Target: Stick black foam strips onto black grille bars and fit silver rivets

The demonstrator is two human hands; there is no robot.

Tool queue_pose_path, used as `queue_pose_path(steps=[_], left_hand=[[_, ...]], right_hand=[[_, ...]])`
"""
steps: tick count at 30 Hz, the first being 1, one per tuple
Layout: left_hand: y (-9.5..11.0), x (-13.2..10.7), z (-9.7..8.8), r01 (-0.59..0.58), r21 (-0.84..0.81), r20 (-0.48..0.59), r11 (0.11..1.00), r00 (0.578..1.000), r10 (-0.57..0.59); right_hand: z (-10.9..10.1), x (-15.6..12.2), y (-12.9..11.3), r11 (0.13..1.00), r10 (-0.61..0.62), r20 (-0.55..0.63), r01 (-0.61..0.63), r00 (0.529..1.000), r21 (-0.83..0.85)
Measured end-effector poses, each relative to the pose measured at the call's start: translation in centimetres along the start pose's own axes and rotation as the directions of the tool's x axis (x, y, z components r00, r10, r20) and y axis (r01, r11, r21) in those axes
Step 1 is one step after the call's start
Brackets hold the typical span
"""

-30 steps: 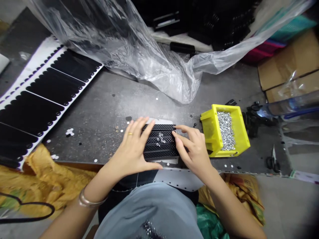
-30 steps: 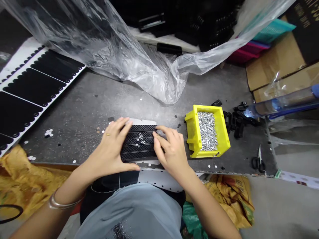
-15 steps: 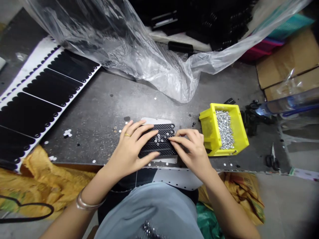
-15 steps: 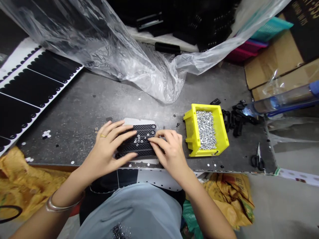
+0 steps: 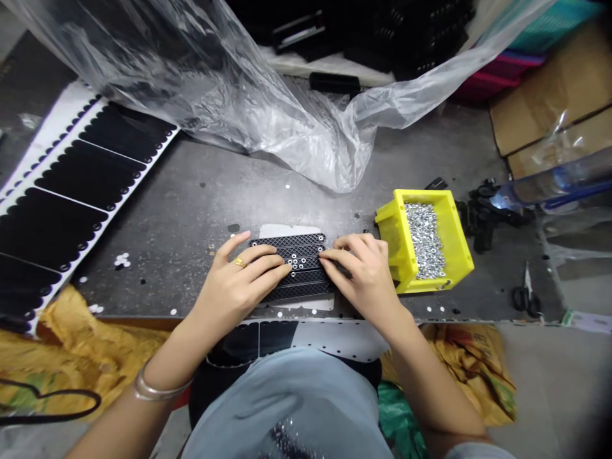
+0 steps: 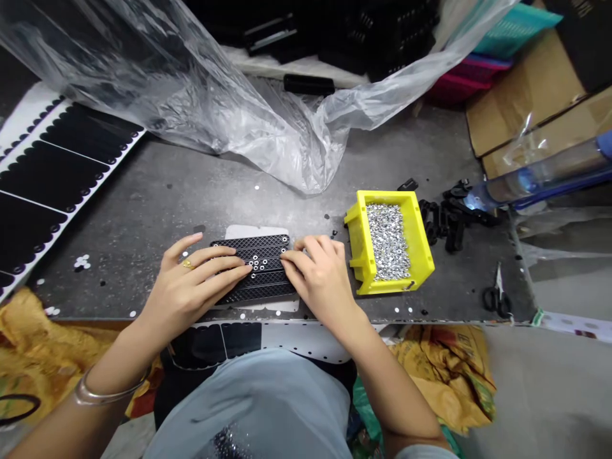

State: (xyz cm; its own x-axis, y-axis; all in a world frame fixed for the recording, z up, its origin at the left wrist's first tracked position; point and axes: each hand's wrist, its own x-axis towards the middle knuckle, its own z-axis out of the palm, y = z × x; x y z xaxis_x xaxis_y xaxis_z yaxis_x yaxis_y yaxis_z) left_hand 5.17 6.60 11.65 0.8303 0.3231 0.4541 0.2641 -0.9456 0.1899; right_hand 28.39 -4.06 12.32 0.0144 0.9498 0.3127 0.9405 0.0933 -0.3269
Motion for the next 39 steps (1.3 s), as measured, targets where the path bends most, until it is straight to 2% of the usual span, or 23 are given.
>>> queue_pose_path(steps=[5, 9, 11, 15, 19, 22, 25, 27, 31, 34, 39], left_hand=[[-0.1, 0.2, -0.4, 0.029, 0.007, 0.001, 1.0, 1.0, -0.029], [-0.6, -1.5, -1.3, 0.074, 0.081, -0.056, 0.994, 0.996, -0.07], [-0.5, -2.4, -1.6, 0.093, 0.127, -0.083, 0.987, 0.993, -0.083], [0.5, -3.4, -1.7, 0.127, 0.197, -0.094, 0.972, 0.989, -0.11], [1.8, -3.4, -1.9, 0.148, 0.263, -0.048, 0.953, 0.989, -0.14], [2.3, -3.1, -2.2, 0.128, 0.288, -0.022, 0.949, 0.992, -0.127], [2.4, -2.5, -2.3, 0.146, 0.255, -0.009, 0.956, 0.989, -0.148], [2.4, -1.8, -1.8, 0.15, 0.164, 0.004, 0.975, 0.988, -0.153], [2.4, -0.7, -0.4, 0.068, 0.013, 0.028, 0.998, 0.997, -0.068], [2.1, -1.0, -0.2, 0.045, 0.039, -0.013, 0.998, 0.999, -0.044], [1.4, -2.8, -1.8, 0.05, 0.127, -0.035, 0.991, 0.998, -0.046]], right_hand=[[-0.9, -0.8, 0.5, 0.999, -0.005, 0.018, 0.006, 1.0, -0.046], [-1.5, -2.2, -0.1, 0.994, -0.079, 0.052, 0.083, 0.995, -0.066], [-1.5, -2.6, -0.6, 0.994, -0.072, 0.089, 0.079, 0.993, -0.072], [-1.3, -2.5, -1.9, 0.994, -0.002, 0.101, 0.012, 0.995, -0.106], [-1.1, -1.9, -3.1, 0.966, -0.028, 0.095, 0.052, 0.995, -0.253], [-1.2, -1.8, -3.3, 0.958, -0.035, 0.108, 0.064, 0.993, -0.281], [-1.4, -1.8, -2.3, 0.968, -0.06, 0.12, 0.087, 0.991, -0.235], [-1.4, -1.8, -1.0, 0.992, -0.052, 0.125, 0.066, 0.991, -0.11], [-1.3, -1.4, 1.2, 0.992, 0.004, 0.086, -0.015, 0.996, 0.125], [-0.9, -0.9, 1.2, 0.997, -0.025, 0.027, 0.023, 0.999, 0.077], [0.2, 0.4, -0.6, 0.991, -0.132, 0.011, 0.132, 0.991, 0.011]])
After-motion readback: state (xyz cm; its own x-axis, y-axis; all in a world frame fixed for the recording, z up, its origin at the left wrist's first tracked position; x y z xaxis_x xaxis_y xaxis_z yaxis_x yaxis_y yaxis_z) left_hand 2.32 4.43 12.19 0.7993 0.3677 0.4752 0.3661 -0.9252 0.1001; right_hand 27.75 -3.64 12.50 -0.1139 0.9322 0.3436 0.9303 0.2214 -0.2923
